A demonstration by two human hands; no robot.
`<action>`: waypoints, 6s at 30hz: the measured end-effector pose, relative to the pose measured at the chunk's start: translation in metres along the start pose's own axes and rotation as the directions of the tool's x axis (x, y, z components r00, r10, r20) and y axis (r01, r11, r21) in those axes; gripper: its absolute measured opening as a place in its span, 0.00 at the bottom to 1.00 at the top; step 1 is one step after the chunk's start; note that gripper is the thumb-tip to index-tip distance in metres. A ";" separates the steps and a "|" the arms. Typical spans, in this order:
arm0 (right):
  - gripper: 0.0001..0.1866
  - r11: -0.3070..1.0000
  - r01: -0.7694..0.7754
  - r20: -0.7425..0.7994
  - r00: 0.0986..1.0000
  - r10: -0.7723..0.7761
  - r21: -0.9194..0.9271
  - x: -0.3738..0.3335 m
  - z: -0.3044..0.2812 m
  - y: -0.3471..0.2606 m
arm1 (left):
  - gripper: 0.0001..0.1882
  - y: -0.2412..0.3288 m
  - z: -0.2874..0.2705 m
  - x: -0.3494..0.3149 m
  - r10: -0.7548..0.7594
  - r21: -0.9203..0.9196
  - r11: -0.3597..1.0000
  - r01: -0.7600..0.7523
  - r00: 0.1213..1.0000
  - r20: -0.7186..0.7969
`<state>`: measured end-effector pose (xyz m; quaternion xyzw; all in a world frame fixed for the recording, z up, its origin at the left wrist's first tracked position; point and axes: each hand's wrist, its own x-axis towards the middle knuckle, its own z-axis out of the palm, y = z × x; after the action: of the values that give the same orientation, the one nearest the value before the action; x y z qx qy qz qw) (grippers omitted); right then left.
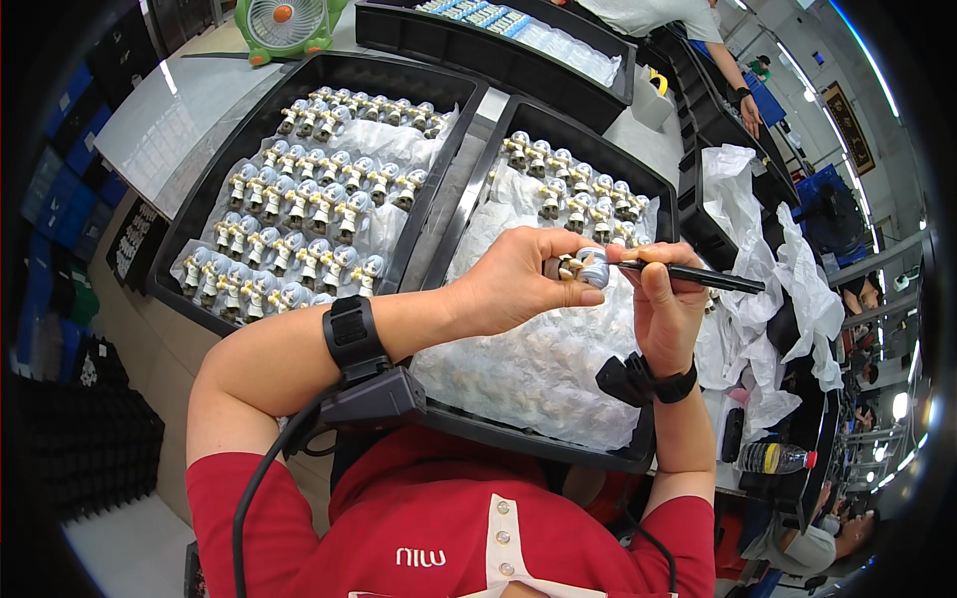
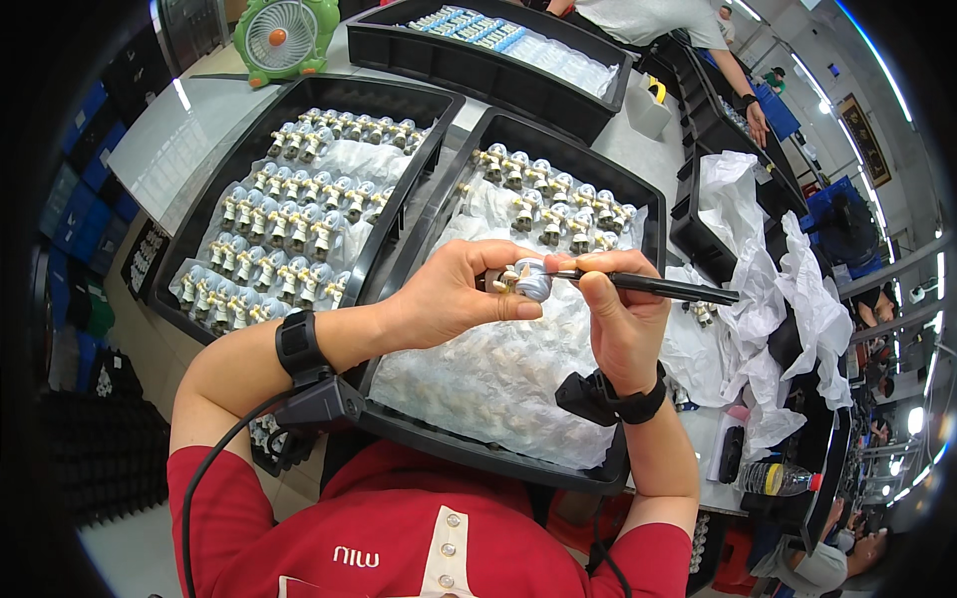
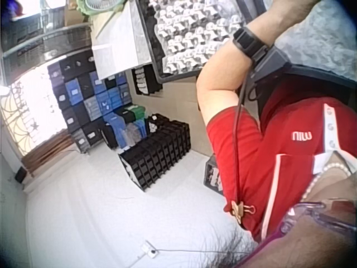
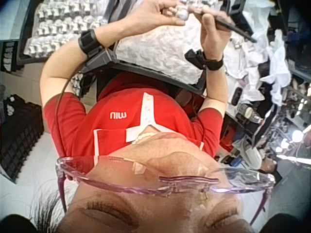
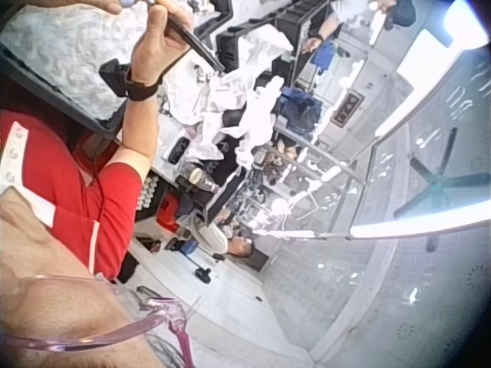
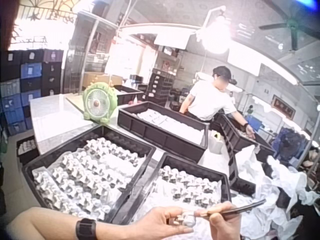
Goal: Inspecting and assembling small plastic and metal components at a manufacturing workstation.
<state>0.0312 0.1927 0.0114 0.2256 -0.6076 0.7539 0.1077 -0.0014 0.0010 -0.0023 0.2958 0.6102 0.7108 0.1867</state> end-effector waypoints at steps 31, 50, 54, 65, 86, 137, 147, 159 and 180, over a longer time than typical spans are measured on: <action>0.06 0.743 -0.270 -0.087 0.957 0.276 -0.612 0.002 0.002 0.018 | 0.18 0.001 0.002 -0.003 0.227 0.442 0.886 -0.139 0.962 -0.153; 0.10 0.764 -0.158 -0.212 0.977 0.029 -0.626 -0.002 -0.074 -0.104 | 0.11 -0.002 -0.003 -0.005 0.010 0.095 0.995 0.005 0.987 -0.158; 0.10 0.489 -0.504 -0.352 0.859 0.372 -0.712 -0.064 -0.132 -0.102 | 0.11 0.000 0.006 -0.002 -0.001 0.105 0.994 0.014 0.992 -0.128; 0.06 0.068 -0.402 -0.369 0.886 0.282 -0.913 -0.128 -0.156 -0.021 | 0.20 -0.007 0.021 -0.005 0.014 0.190 0.982 -0.004 0.999 -0.051; 0.08 0.440 -0.546 -0.341 0.819 0.462 -0.713 -0.013 -0.128 -0.126 | 0.22 -0.012 0.011 -0.007 0.015 0.179 0.984 -0.007 0.999 -0.045; 0.09 0.927 0.125 -0.155 0.969 -0.190 -0.353 0.030 0.017 -0.049 | 0.23 -0.003 0.011 -0.006 0.096 0.390 0.918 -0.065 0.994 -0.060; 0.08 0.868 0.166 -0.235 0.923 -0.304 -0.468 0.036 -0.004 -0.050 | 0.21 -0.002 0.007 -0.004 0.067 0.320 0.945 -0.068 0.998 0.013; 0.12 0.603 -0.538 -0.557 0.811 0.180 -0.589 -0.013 -0.176 -0.040 | 0.17 0.007 0.006 -0.004 0.063 0.182 0.981 -0.069 0.997 0.036; 0.49 0.544 0.432 0.461 0.883 -0.092 -0.719 0.029 0.036 -0.034 | 0.23 0.031 -0.003 -0.004 -0.070 -0.537 0.838 0.097 0.995 0.071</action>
<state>0.0281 0.1630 0.0606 0.3795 -0.8483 0.3133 0.1954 0.0028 -0.0100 0.0273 0.2216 0.3934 0.8375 0.3077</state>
